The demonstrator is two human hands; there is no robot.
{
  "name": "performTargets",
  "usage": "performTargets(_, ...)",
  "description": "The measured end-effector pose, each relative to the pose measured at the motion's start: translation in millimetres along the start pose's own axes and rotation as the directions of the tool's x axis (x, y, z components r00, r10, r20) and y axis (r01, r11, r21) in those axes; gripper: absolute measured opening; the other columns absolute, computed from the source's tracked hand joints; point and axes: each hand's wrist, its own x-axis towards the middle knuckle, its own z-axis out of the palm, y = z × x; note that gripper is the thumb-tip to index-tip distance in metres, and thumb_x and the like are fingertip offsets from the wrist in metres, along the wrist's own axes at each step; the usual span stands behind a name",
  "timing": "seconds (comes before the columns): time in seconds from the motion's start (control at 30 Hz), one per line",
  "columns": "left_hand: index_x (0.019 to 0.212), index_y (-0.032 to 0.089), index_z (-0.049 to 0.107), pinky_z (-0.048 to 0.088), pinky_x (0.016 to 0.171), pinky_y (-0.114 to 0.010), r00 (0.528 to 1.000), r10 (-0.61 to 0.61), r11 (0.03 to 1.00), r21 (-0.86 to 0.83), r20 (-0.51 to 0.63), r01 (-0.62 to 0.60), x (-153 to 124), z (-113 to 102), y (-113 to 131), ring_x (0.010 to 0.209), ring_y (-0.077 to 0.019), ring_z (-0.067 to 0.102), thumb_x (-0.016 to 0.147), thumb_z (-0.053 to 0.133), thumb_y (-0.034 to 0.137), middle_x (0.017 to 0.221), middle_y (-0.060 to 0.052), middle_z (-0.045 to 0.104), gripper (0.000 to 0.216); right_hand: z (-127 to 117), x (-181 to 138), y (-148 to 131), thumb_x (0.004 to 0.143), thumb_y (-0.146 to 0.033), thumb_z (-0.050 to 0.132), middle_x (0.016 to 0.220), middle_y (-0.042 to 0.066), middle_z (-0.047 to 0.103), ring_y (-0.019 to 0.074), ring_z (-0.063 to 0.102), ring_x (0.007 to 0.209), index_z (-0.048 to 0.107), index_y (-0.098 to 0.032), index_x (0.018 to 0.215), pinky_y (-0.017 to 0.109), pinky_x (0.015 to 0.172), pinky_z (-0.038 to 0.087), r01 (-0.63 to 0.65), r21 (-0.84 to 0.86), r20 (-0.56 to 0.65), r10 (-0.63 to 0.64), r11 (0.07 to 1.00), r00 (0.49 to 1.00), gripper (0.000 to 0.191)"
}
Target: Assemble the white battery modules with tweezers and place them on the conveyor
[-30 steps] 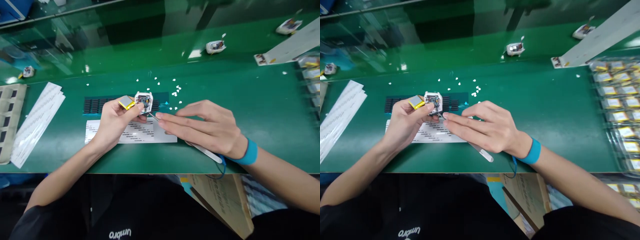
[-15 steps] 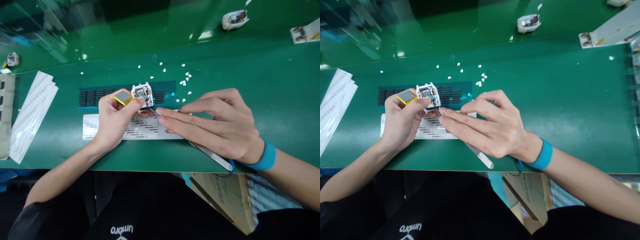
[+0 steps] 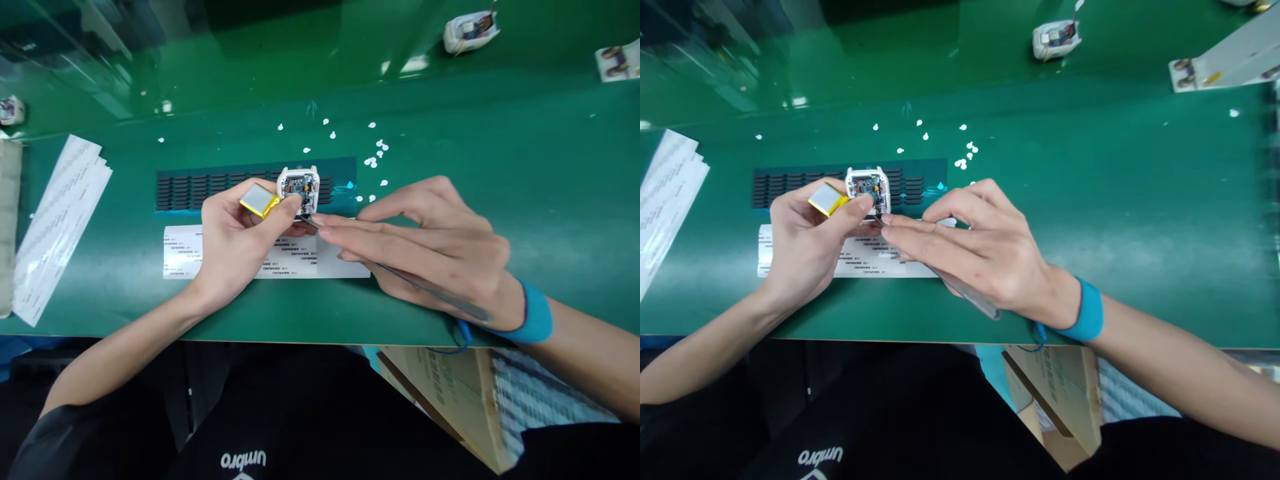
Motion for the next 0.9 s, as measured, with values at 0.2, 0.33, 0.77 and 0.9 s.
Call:
performTargets(0.2,0.095,0.020,0.077,0.070,0.063,-0.029,0.999,0.007,1.000,-0.015,-0.040,-0.007,0,1,-6,0.071,-0.0185,0.079,0.084,0.087,0.037,0.086,-0.001,0.078,0.023,8,-3,0,0.103,-0.010,0.065,0.110,-0.002,0.081,0.0210,0.074,0.085,0.067,-0.033,0.135,0.040,0.072,0.053,0.033,-0.015,-0.060,-0.034,0.999,0.998,0.040)
performTargets(0.33,0.095,0.020,0.077,0.069,0.060,-0.028,1.000,0.012,0.997,-0.073,-0.027,-0.014,0,-1,-2,0.065,-0.0184,0.079,0.084,0.088,0.032,0.081,0.001,0.078,0.020,4,-2,-5,0.104,-0.012,0.064,0.118,-0.003,0.080,0.0209,0.074,0.087,0.066,-0.037,0.137,0.040,0.074,0.055,-0.014,-0.046,-0.073,0.010,0.999,0.997,0.041)
performTargets(0.77,0.097,0.021,0.077,0.071,0.064,-0.029,1.000,-0.006,0.994,-0.113,0.027,0.009,-3,-4,4,0.067,-0.0191,0.080,0.086,0.087,0.030,0.082,0.001,0.080,0.018,6,-3,-1,0.104,-0.009,0.063,0.116,0.002,0.080,0.0199,0.071,0.085,0.069,-0.025,0.130,0.040,0.066,0.056,0.034,0.015,-0.150,-0.031,0.999,0.988,0.031)
performTargets(0.9,0.095,0.022,0.078,0.071,0.062,-0.027,0.998,-0.013,0.986,-0.166,0.059,0.023,-3,-6,7,0.062,-0.0160,0.078,0.086,0.088,0.029,0.081,0.002,0.079,0.016,4,-3,-1,0.102,-0.007,0.066,0.114,0.007,0.081,0.0215,0.071,0.088,0.070,-0.017,0.125,0.041,0.069,0.057,0.042,0.026,-0.138,-0.038,0.999,0.990,0.025)
